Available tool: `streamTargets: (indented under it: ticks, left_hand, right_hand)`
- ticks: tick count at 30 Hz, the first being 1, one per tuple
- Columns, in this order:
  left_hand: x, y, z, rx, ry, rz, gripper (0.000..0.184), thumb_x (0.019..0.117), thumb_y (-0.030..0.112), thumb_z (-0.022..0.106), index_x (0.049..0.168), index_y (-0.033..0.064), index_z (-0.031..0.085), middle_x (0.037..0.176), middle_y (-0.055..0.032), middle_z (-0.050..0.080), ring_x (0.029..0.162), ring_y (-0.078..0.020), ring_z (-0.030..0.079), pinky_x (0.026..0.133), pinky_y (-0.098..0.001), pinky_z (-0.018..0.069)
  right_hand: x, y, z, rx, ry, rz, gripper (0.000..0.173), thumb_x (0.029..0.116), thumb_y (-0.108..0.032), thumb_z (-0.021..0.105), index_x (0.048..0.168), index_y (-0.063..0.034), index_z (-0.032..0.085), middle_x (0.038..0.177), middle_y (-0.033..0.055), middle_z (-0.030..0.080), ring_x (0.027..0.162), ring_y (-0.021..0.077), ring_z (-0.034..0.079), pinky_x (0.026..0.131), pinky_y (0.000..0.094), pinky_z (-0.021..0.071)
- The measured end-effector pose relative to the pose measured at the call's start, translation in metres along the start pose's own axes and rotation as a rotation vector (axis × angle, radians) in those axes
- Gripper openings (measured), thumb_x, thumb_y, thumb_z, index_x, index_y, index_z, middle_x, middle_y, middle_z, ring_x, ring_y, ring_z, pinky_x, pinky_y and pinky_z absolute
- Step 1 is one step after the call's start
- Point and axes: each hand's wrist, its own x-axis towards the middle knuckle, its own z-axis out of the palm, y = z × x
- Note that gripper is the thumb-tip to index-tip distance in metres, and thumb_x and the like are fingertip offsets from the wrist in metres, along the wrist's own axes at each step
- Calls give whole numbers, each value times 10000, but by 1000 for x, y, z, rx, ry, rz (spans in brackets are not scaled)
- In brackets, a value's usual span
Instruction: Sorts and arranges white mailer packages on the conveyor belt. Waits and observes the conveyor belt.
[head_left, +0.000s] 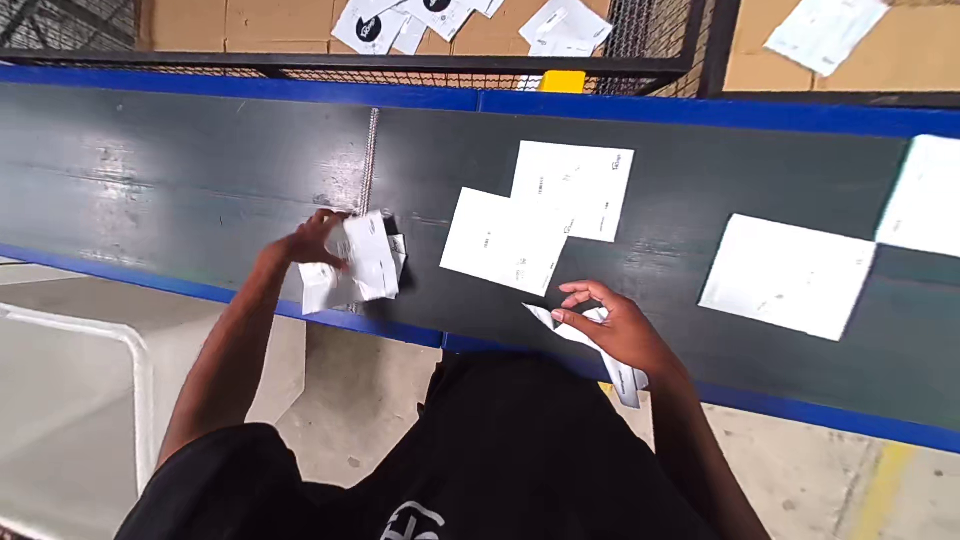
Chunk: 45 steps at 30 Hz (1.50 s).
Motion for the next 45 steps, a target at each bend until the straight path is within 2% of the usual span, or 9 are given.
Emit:
streamTargets:
  ticks: [7,10,14,21,26,33,37,41,45]
  left_hand:
    - [-47,-30,70,161,188,-102,996,577,548,963,1350,23,621,1414,-352,492,1321,-579,435,1042,-777,356]
    - [-77,-38,66,14,79,-299,794,664,464,955,1242,3,666,1100,-285,702,1067,-475,673,943,-709,498]
    - [-87,-11,38,-438,335,-256,645,774,293,893,1265,-23,619,1103,-165,718,999,-251,712,921,-502,586]
    - [61,155,-105,-1190,646,275,520,1090,371,471,1523,108,354,1363,-78,626,1206,-212,647,1019,-461,561]
    - [131,189,-171,-1549,788,137,510,1105,421,373,1517,121,361,1383,-144,600,1211,-306,639,949,-568,572]
    - [179,423,-143,-954,245,684,680,1065,390,519,1608,76,257,1579,-173,422,1394,-278,500,1101,-479,488]
    - [163,209,-86,-302,892,39,972,839,730,667,1526,75,455,1607,-230,358,1502,-392,320,1211,-615,285]
    - [119,-33,-51,-149,809,-558,1255,683,984,504,1660,273,165,1679,-300,-7,1493,-616,9,1068,-883,34]
    - [120,-32,7,-8,827,-641,1255,660,1043,373,1659,330,117,1703,-233,7,1508,-591,9,1045,-891,3]
  right_hand:
    - [-9,-7,-14,23,83,-17,478,917,-389,770,1286,-113,641,1040,14,741,971,115,706,897,382,596]
    - [-17,-1,-13,82,86,-12,468,919,-410,765,1273,-131,640,1009,-21,732,940,84,694,863,351,594]
    - [-18,16,-9,156,78,-20,453,916,-407,771,1258,-133,651,1002,-26,738,934,79,701,857,343,601]
    - [7,12,-12,127,43,-44,464,911,-395,775,1265,-122,648,1001,-22,753,947,90,712,893,364,595]
    - [18,-3,-15,127,72,-44,436,910,-375,778,1255,-137,656,1014,-33,754,974,82,708,916,358,590]
    - [32,-10,-11,112,80,-13,434,890,-347,794,1232,-109,671,1025,2,753,982,123,713,896,378,602]
    - [56,-20,-25,-37,160,-11,603,890,-460,782,1352,-106,624,1291,50,691,1244,141,628,1083,417,526]
    - [132,-61,-19,-409,152,109,994,761,-667,799,1595,-348,364,1611,161,394,1140,325,666,894,550,575]
    - [247,-69,28,-611,40,187,1259,615,-526,942,1632,-430,206,1701,266,-43,916,454,679,737,583,574]
